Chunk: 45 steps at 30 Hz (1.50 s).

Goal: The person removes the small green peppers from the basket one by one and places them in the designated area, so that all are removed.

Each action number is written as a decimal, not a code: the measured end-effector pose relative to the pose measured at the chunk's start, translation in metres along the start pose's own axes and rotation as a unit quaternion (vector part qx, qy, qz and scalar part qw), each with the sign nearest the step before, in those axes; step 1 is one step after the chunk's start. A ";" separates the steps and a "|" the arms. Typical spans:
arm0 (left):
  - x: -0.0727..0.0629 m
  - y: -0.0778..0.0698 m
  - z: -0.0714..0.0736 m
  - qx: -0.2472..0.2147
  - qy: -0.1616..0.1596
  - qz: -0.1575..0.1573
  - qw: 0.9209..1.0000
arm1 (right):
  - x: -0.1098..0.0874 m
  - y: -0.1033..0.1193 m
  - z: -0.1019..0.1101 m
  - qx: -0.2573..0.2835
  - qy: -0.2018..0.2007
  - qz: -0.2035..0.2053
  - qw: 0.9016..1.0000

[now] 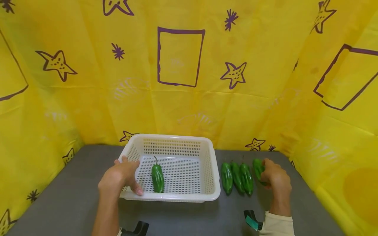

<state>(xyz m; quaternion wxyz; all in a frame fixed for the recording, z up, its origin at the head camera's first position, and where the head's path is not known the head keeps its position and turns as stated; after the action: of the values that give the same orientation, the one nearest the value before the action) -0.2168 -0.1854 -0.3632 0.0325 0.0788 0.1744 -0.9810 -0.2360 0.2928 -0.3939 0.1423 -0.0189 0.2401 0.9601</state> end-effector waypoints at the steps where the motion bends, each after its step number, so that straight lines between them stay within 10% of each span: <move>1: 0.000 0.000 0.000 -0.002 0.001 0.002 1.000 | 0.001 -0.001 -0.002 -0.003 0.002 -0.002 1.000; 45: 0.002 -0.002 -0.001 0.001 0.003 0.003 1.000 | 0.006 -0.002 -0.009 -0.036 0.037 -0.026 0.998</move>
<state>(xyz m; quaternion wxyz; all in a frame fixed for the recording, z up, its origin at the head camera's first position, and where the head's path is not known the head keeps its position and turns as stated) -0.2189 -0.1833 -0.3641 0.0345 0.0826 0.1731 -0.9808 -0.2412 0.2919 -0.4037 0.1578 -0.0661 0.2098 0.9626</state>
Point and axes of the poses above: each hand's wrist, its own x-axis towards the middle knuckle, its own z-axis out of the back of the hand, y = z × x, the point moved 2 cm from there along x, towards the middle knuckle, and after that the axes turned 12 degrees about -y, right-handed, at the moved point
